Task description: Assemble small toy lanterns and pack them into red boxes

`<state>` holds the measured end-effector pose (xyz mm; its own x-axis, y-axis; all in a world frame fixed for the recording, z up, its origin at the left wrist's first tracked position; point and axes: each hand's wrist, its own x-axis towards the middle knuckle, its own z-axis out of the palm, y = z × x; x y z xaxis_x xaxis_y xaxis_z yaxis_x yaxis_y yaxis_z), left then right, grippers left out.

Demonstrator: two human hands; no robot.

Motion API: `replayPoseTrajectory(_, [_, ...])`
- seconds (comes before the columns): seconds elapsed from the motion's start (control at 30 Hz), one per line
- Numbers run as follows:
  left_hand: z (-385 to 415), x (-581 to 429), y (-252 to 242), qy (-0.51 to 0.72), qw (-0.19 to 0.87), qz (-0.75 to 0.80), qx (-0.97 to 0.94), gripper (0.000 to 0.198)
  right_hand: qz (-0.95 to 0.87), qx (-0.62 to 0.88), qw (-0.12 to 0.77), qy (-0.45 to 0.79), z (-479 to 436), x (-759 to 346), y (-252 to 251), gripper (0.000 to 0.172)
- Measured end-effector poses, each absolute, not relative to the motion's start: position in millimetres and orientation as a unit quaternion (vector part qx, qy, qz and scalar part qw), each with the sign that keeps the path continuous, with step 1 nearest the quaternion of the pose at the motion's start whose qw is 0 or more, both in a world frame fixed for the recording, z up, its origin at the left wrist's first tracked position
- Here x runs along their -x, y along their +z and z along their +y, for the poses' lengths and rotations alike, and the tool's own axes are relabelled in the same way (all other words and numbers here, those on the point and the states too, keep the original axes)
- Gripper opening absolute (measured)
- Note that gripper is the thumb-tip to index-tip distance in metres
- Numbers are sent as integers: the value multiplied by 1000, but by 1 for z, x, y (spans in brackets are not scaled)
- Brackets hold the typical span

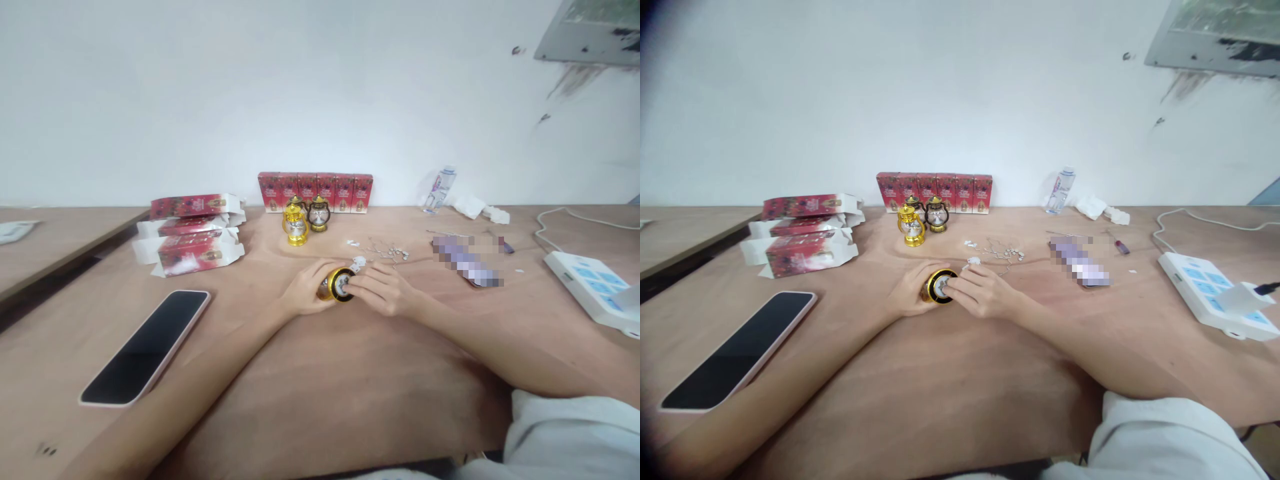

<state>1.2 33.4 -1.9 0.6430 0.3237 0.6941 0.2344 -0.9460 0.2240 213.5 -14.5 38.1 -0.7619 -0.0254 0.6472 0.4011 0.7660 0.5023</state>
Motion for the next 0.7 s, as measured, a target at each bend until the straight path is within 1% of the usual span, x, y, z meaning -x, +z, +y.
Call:
replayPoseTrajectory(0.1, [34,-1,-2,401,61,141,-903,56,-872,104,360,-315,-15,-211,32,21])
replayPoseTrajectory(0.2, [35,0,-3,398,59,140,-905,55,-874,148,389,-250,-16,-206,29,20])
replayPoseTrajectory(0.27, [35,0,-4,391,55,142,-908,54,-884,195,388,-173,-18,-203,32,20])
replayPoseTrajectory(0.33, [36,0,-5,385,47,144,-910,53,-889,243,382,-68,-20,-201,37,18])
replayPoseTrajectory(0.37, [36,0,-5,383,43,145,-911,53,-883,270,384,-8,-20,-200,39,15])
replayPoseTrajectory(0.43, [36,0,-5,380,29,150,-912,52,-843,330,408,120,-19,-199,39,4])
replayPoseTrajectory(0.53, [35,0,-4,370,3,151,-917,51,-738,407,430,323,-14,-196,27,33])
replayPoseTrajectory(0.57, [35,0,-4,369,-5,152,-917,51,-705,421,430,376,-12,-195,21,38])
replayPoseTrajectory(0.63, [33,-1,-3,372,-15,159,-914,51,-664,430,430,434,-11,-192,10,39])
replayPoseTrajectory(0.7, [32,-1,-2,380,-15,172,-909,51,-659,420,444,439,-11,-189,5,34])
